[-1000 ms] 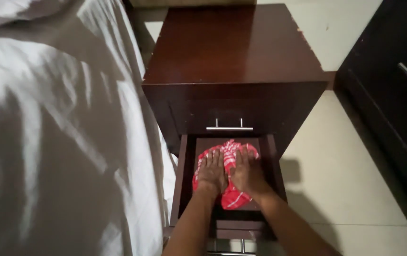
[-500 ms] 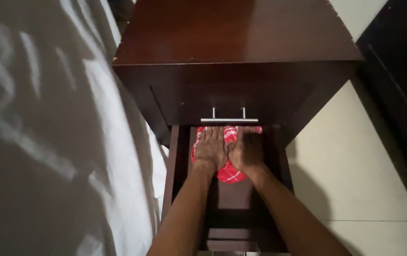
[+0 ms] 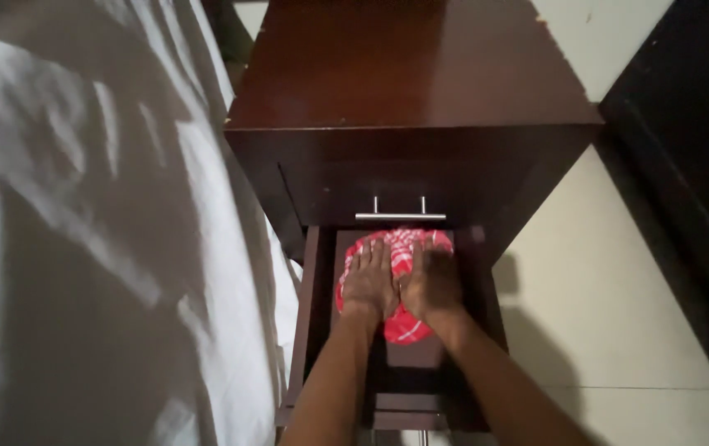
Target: The person folds a red and white patterned cloth inside an open drawer of a bedside table. They then place the folded cloth on top of the table, close the drawer, and reopen it to place the cloth back inside.
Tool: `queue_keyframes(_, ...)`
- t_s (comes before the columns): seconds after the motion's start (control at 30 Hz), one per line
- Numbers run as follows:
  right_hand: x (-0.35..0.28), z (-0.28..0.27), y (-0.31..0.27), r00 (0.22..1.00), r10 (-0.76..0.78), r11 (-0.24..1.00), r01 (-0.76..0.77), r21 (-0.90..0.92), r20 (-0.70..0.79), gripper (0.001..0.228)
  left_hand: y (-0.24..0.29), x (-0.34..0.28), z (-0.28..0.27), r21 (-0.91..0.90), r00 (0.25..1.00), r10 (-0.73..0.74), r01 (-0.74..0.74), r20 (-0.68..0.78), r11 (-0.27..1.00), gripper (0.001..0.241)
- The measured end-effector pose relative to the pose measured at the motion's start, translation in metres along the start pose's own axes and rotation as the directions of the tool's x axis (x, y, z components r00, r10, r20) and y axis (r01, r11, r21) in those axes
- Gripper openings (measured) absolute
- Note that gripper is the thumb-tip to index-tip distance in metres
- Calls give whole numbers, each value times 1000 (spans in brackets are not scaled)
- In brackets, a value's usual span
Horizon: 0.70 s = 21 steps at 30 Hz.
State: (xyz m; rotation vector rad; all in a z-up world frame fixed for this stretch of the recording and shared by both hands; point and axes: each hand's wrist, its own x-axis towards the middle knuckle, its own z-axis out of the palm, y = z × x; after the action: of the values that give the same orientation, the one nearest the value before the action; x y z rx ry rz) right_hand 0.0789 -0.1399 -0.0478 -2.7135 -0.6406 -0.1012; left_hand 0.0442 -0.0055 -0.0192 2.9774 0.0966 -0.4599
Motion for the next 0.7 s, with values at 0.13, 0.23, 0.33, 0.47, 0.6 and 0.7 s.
queue_keyframes(0.13,-24,-10,-13,983,108,993,-101,-55,146,80,6,-24,5,48,1000,0,0,3,999,77)
queue_keyframes(0.23,-39,-10,-14,963,107,982,-64,-179,247,81,9,-39,10,109,999,14,-18,37,994,78)
queue_keyframes(0.33,-47,-18,-21,941,101,985,-48,-167,322,79,10,-55,10,81,999,3,-7,49,997,81)
queue_keyframes(0.47,-50,-40,-47,875,162,973,-64,-223,457,84,4,-63,13,132,997,-13,3,71,991,84)
queue_keyframes(0.6,-53,6,-42,954,0,996,28,-90,298,82,-9,-78,0,107,992,-69,57,106,993,85)
queue_keyframes(0.7,-41,41,-40,978,-75,995,87,-55,193,86,-30,-63,21,69,998,-63,62,9,996,84)
